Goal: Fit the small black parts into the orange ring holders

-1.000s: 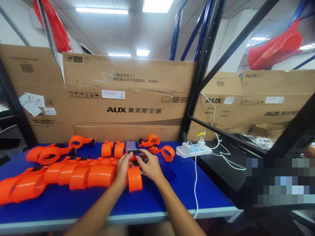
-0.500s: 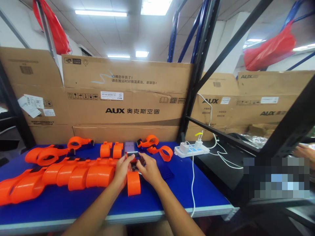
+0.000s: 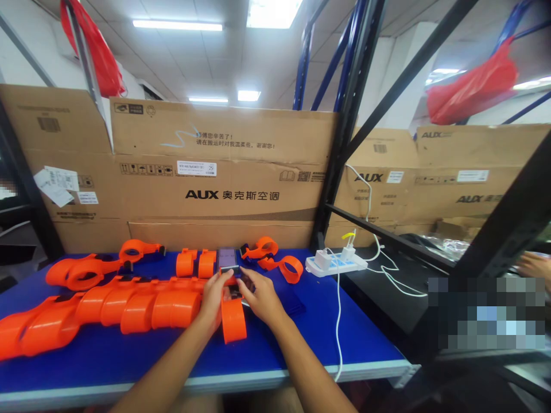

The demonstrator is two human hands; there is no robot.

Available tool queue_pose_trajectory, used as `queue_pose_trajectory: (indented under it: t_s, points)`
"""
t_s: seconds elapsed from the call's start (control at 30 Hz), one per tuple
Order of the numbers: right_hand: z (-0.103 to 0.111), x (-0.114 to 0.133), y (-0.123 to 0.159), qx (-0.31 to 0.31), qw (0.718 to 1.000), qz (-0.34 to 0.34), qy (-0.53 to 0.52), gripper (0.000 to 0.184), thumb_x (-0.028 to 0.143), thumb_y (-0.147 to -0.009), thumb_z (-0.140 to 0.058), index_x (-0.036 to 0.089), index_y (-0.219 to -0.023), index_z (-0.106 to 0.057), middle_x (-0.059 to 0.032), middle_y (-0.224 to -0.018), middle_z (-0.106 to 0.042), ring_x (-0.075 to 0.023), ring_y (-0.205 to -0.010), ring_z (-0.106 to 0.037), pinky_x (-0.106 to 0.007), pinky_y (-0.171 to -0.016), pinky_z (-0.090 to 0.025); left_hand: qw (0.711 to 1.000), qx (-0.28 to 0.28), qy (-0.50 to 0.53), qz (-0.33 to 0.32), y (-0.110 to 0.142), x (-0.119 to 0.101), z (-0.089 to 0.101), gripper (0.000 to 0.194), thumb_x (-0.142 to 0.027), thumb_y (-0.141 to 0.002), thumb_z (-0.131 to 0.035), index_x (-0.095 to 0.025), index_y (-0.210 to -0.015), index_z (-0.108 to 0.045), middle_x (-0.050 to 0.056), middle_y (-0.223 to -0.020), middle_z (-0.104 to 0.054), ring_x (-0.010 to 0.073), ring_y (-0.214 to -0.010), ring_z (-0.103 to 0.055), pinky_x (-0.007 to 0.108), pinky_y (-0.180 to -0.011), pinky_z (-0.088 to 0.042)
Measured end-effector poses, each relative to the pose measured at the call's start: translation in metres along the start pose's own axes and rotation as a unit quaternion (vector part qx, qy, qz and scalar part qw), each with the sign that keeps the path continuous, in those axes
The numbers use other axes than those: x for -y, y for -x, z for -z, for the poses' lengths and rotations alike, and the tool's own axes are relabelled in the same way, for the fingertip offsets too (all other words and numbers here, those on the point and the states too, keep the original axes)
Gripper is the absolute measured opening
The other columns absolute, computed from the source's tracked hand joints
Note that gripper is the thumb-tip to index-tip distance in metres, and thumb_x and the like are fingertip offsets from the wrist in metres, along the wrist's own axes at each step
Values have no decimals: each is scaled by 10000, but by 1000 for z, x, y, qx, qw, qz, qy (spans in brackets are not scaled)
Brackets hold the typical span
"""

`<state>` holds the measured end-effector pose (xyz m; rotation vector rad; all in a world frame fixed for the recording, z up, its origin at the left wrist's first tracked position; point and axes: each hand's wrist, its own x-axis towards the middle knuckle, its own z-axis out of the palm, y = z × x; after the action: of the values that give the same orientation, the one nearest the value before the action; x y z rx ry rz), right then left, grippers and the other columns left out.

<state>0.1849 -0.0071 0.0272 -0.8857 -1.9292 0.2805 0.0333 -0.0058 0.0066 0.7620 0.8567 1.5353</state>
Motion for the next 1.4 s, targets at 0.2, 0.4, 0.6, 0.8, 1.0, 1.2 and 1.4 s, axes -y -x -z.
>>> queue_pose_trajectory:
  t_s: [0.2,0.4,0.6,0.8,1.0,1.2,1.4]
  points:
    - [4,-5,0,22,998,40,33,428,282,-972,-554,206,-1389,-611,-87,-950,-733,-205,-785,-676,-347,-751,-589,998,-1,43,39,2,-7,-2,403,-470,-666,-864,-172,-662,-594,-44,-455,-510,86,-370,-429,214,-411,-353]
    - [2,-7,3,27,992,75,100,478,192,-952,-522,212,-1427,-575,-111,-1044,-741,-236,-894,-689,-395,-841,-597,978,27,178,108,10,-22,-16,227,-280,-713,-847,-162,-812,-679,48,-733,-730,158,-568,-656,253,-542,-526]
    - [-7,-7,6,-4,979,87,184,565,88,-871,-513,168,-1429,-552,-143,-1139,-737,-280,-963,-688,-426,-865,-600,988,2,125,89,11,-17,-15,297,-284,-683,-884,-161,-855,-676,37,-700,-713,162,-529,-652,256,-511,-526]
    - [-13,-10,9,-5,977,70,202,562,93,-862,-530,127,-1423,-535,-147,-985,-748,-274,-862,-702,-396,-797,-610,989,48,98,101,14,-18,-17,350,-357,-693,-885,-144,-874,-674,53,-663,-700,188,-516,-662,282,-506,-527]
    - [-13,-12,9,18,976,74,205,563,70,-844,-531,108,-1405,-530,-140,-954,-760,-262,-836,-707,-382,-797,-605,981,102,117,117,13,-15,-14,318,-357,-729,-857,-133,-854,-669,61,-642,-692,182,-515,-654,268,-501,-523]
    - [-12,-12,9,40,973,71,217,554,69,-853,-534,82,-1407,-517,-149,-969,-756,-255,-845,-706,-359,-795,-603,972,137,136,130,8,-12,-11,262,-331,-770,-819,-130,-831,-662,54,-639,-692,165,-511,-650,261,-531,-535]
    - [-3,-14,7,32,982,96,161,514,125,-914,-531,134,-1428,-533,-127,-1000,-749,-232,-852,-708,-349,-806,-601,982,75,130,111,13,-20,-12,238,-262,-735,-843,-146,-841,-665,-8,-558,-631,110,-414,-558,210,-434,-452]
